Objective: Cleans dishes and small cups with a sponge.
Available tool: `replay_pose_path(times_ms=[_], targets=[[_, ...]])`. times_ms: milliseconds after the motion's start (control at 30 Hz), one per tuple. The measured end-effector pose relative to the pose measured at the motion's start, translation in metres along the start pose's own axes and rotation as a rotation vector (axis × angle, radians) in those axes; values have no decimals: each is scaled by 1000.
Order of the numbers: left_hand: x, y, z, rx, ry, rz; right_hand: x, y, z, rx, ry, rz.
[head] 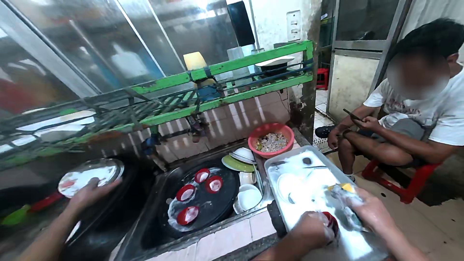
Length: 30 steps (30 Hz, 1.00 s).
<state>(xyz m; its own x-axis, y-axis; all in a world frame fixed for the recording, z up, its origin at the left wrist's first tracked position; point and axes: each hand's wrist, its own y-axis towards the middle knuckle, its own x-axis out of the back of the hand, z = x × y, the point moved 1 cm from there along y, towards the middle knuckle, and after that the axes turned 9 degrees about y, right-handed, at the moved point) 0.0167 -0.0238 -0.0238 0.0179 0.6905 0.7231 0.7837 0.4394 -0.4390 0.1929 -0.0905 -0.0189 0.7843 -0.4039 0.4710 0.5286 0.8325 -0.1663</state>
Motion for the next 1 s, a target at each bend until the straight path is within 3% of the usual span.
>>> replay_pose_path(times_ms=[100, 200, 267, 300, 400, 467, 533, 633, 667, 767, 800, 933, 1000], targets=[[4, 3, 14, 99, -435, -185, 3, -8, -2, 46, 308, -121], [12, -4, 5, 69, -947, -353, -9, -28, 12, 321, 297, -186], [11, -18, -17, 17, -806, -431, -27, -42, 31, 533, 167, -152], [8, -25, -24, -10, -653, -467, -30, -41, 39, 530, 121, -128], [-6, -38, -36, -217, -475, -583, -10, -5, 46, 87, 332, 22], [-11, -42, -42, -314, -450, -687, -6, 10, 40, -90, 517, 86], [-5, -37, -32, -281, -441, -707, -15, 0, 40, 17, 419, 12], [15, -35, -11, -204, -318, -653, -39, -35, 52, 367, 85, -54], [17, -37, -7, -238, -335, -641, -41, -34, 53, 365, 107, -54], [14, -40, -5, -305, -659, -594, -28, 1, 45, 66, 478, 28], [13, -39, -8, -277, -802, -623, -28, 5, 43, 44, 576, 12], [26, -20, -13, -57, -1332, -807, -60, -27, 55, 303, 488, -231], [25, -21, -10, -43, -1371, -764, -62, -17, 52, 240, 521, -219]])
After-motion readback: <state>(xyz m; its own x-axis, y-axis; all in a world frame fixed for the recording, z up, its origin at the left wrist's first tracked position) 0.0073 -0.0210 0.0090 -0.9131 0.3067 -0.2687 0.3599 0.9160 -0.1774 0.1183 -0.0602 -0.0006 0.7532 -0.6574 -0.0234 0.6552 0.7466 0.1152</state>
